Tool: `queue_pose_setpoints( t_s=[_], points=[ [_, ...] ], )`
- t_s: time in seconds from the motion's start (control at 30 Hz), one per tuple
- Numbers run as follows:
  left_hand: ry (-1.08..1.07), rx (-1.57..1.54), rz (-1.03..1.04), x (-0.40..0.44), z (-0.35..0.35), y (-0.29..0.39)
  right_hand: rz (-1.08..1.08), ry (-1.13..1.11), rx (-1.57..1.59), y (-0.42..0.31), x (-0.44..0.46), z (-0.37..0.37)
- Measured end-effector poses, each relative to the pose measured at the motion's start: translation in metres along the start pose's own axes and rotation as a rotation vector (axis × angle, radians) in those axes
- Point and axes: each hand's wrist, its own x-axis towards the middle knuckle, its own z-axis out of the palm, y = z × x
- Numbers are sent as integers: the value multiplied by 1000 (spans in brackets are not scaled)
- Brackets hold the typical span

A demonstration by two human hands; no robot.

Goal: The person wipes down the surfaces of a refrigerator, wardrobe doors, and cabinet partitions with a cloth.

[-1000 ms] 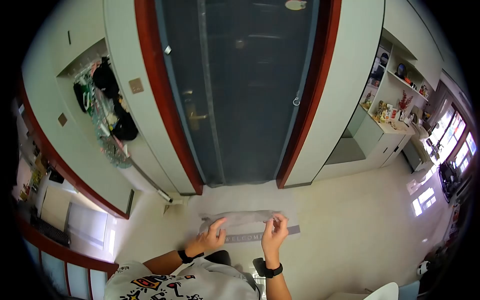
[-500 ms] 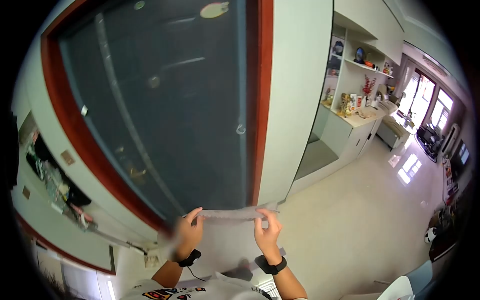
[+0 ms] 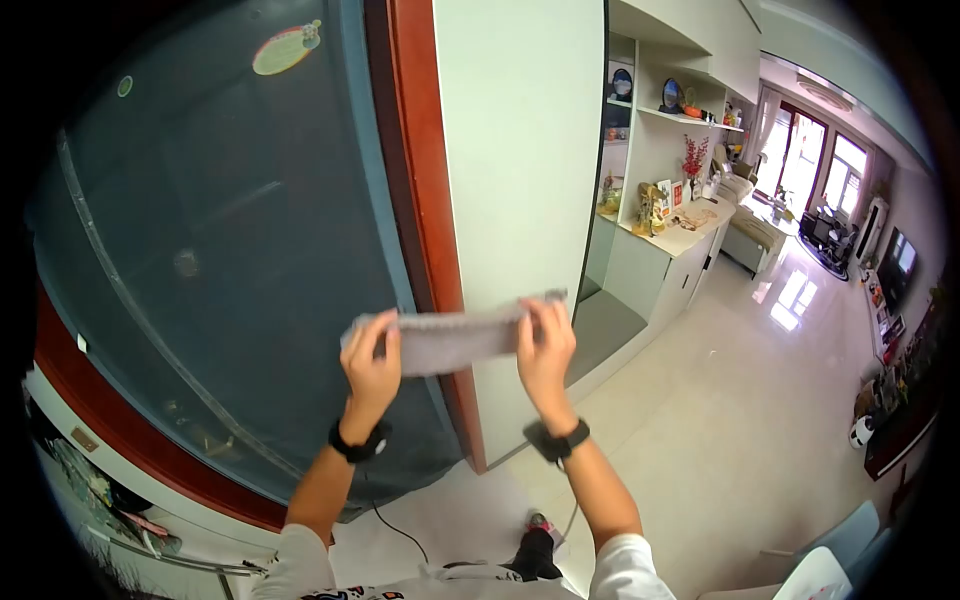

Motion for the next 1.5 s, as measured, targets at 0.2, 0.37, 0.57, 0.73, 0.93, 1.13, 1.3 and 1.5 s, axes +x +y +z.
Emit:
queue_pose_setpoints(
  t_s=[0.2,0.37,0.57,0.73,0.93,1.13,1.3,1.5],
  points=[
    [86,215,138,102,113,-60,-157,128,44,79,129,94],
    [143,457,284,129,167,-116,-300,119,10,111,173,161],
    [-49,332,246,117,175,-126,-439,5,7,142,166,210],
    [-66,401,295,175,166,-107,-474,-13,12,117,207,204],
    [63,382,505,297,159,-104,-654,163,-12,61,317,207],
    [131,402,602,385,150,-112,-705,257,24,24,372,208],
    [46,359,830,343,146,-111,-820,138,-43,44,352,202],
    [-281,320,681,237,134,-115,-820,-33,-30,77,256,194]
  ],
)
